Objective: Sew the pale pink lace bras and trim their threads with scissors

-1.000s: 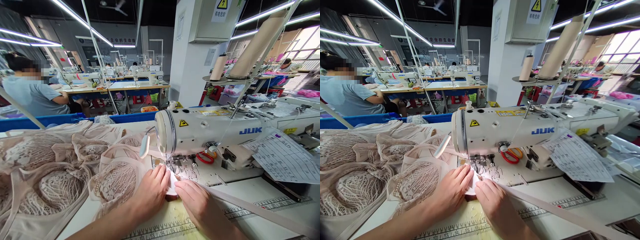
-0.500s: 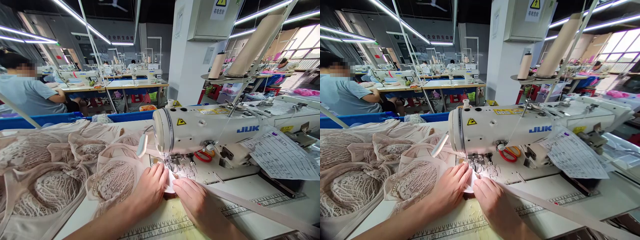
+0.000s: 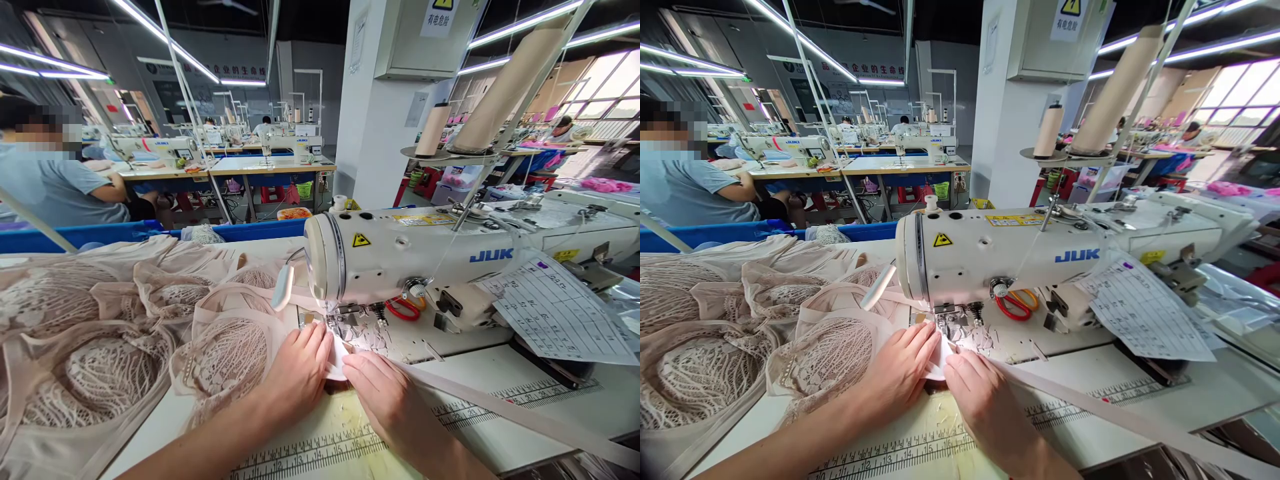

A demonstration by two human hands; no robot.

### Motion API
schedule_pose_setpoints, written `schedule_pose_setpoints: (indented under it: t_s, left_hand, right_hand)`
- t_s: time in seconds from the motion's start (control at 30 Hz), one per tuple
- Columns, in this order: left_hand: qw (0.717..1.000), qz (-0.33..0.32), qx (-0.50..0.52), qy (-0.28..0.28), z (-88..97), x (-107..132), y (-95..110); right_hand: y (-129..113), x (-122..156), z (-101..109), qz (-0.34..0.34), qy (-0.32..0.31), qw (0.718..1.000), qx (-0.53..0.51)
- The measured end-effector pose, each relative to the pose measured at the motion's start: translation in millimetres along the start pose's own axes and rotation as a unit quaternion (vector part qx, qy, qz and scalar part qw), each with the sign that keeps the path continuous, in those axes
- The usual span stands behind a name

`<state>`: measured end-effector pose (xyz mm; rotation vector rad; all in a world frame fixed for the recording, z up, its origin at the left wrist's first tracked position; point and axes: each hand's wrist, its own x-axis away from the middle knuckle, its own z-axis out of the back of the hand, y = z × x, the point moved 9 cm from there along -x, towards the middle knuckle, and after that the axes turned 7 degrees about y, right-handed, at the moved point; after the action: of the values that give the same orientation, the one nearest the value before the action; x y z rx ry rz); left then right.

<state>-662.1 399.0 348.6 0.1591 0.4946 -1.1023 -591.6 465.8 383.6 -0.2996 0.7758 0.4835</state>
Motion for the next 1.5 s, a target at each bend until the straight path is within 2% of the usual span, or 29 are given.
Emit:
schedule_pose_setpoints:
  t_s: [0.2, 0.3, 0.43, 0.63, 0.73, 0.97, 1.3, 1.5]
  left_hand:
    - [1.000, 0.008, -0.004, -0.004, -1.0, -0.1, -2.9]
    - [1.000, 0.006, 0.006, 0.007, -1.1, -1.0, -7.5]
    - [0.999, -0.002, 0.035, 0.024, 10.4, -4.2, -11.9]
    - [0.988, -0.115, 0.078, 0.073, 31.0, -3.3, 5.2]
    - [0.982, -0.147, 0.066, 0.097, 29.5, 0.3, 4.5]
    - [0.981, -0.147, 0.055, 0.116, 27.2, -1.4, -9.7]
    - [0.985, -0.144, 0.037, 0.087, 19.5, -7.1, -17.9]
    - [0.986, -0.142, 0.027, 0.081, 15.2, -9.3, -20.6]
  right_hand:
    - [-1.3, -1.3, -2.0, 0.001, -0.005, 1.000, 0.009]
    - [-1.4, -2.2, -6.1, 0.008, -0.010, 0.999, 0.051]
    - [-4.3, -6.9, -11.1, 0.030, -0.007, 0.991, 0.129]
    - [-12.2, -16.4, -11.3, 0.052, 0.027, 0.983, 0.171]
    - [-11.9, -16.7, -10.9, 0.048, 0.038, 0.983, 0.173]
    - [-9.8, -13.1, -13.7, 0.054, 0.018, 0.986, 0.155]
    - [-4.4, -13.1, -15.1, 0.022, -0.013, 0.994, 0.104]
    - [-5.7, -12.4, -14.6, 0.031, -0.012, 0.996, 0.088]
